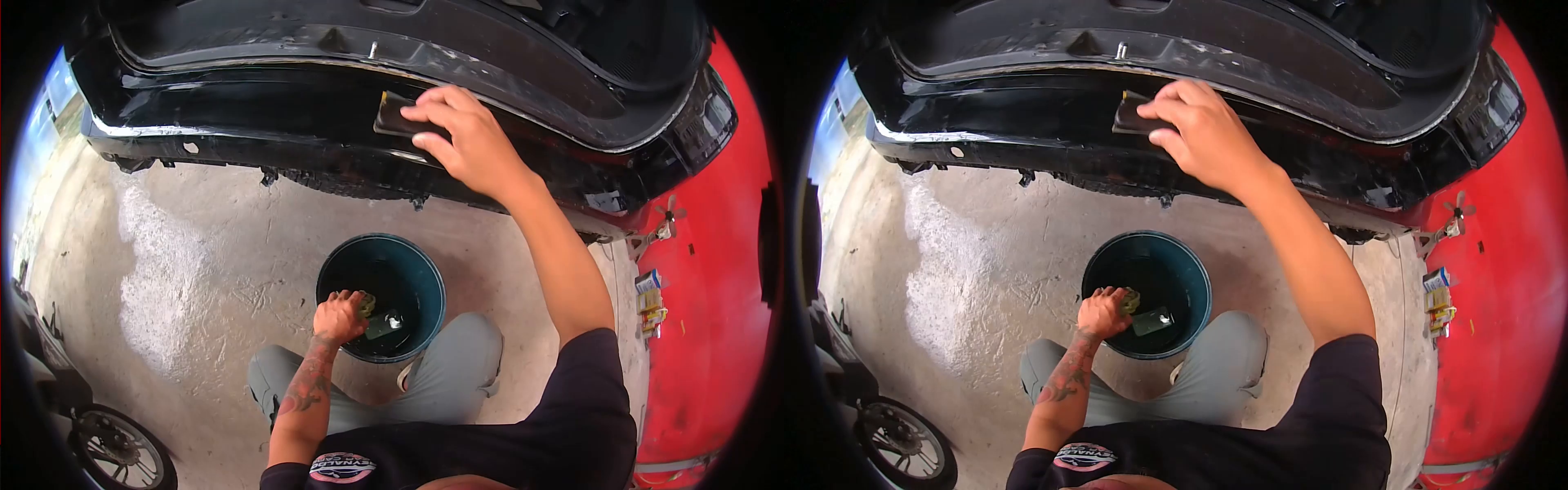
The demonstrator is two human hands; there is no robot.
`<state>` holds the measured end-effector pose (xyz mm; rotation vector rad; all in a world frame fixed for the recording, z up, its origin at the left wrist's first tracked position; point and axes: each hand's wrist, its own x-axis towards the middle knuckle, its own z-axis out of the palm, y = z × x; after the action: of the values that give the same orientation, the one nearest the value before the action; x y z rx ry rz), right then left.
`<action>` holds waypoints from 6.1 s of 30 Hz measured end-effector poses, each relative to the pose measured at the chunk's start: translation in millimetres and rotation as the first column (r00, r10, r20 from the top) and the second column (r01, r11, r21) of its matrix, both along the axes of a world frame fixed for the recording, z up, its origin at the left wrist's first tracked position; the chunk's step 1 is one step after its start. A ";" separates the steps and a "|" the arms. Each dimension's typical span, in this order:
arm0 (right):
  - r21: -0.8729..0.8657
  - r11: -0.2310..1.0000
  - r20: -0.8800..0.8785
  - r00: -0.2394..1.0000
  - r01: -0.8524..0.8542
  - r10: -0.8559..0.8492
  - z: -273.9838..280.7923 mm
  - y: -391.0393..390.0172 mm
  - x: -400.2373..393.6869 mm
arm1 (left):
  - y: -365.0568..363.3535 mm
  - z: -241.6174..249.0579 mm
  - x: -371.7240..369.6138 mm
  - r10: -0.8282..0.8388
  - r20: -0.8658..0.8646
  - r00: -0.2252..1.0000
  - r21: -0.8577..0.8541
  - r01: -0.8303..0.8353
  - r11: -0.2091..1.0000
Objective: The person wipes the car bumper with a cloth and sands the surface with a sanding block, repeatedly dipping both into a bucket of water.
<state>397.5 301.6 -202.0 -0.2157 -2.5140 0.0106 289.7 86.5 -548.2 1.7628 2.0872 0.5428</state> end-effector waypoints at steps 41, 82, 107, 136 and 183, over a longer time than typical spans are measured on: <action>0.124 0.988 -0.018 0.995 -0.092 0.095 -9.2 0.9 -70.0 | 1.6 1.9 -0.5 0.005 0.025 1.000 -0.020 -0.004 1.000; 0.045 0.998 0.082 0.996 -0.047 0.043 6.4 5.3 -12.3 | -0.2 0.3 0.1 0.017 0.005 1.000 0.043 -0.017 0.999; -0.027 0.997 0.098 0.993 0.068 -0.065 9.9 16.1 41.4 | 0.7 -5.9 0.0 0.023 -0.017 1.000 0.075 -0.021 0.997; -0.185 0.962 0.207 0.965 0.202 -0.163 19.0 -3.7 124.3 | 2.1 0.7 3.2 0.018 0.009 1.000 0.069 -0.018 0.997; -0.110 0.994 0.178 0.984 0.026 -0.006 6.4 -21.9 -2.3 | 0.3 -0.8 -0.4 0.010 0.043 0.999 0.025 -0.011 1.000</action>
<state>395.2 279.7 -195.6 -0.2943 -2.6918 0.1311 289.4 86.7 -549.0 1.7398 2.0702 0.6074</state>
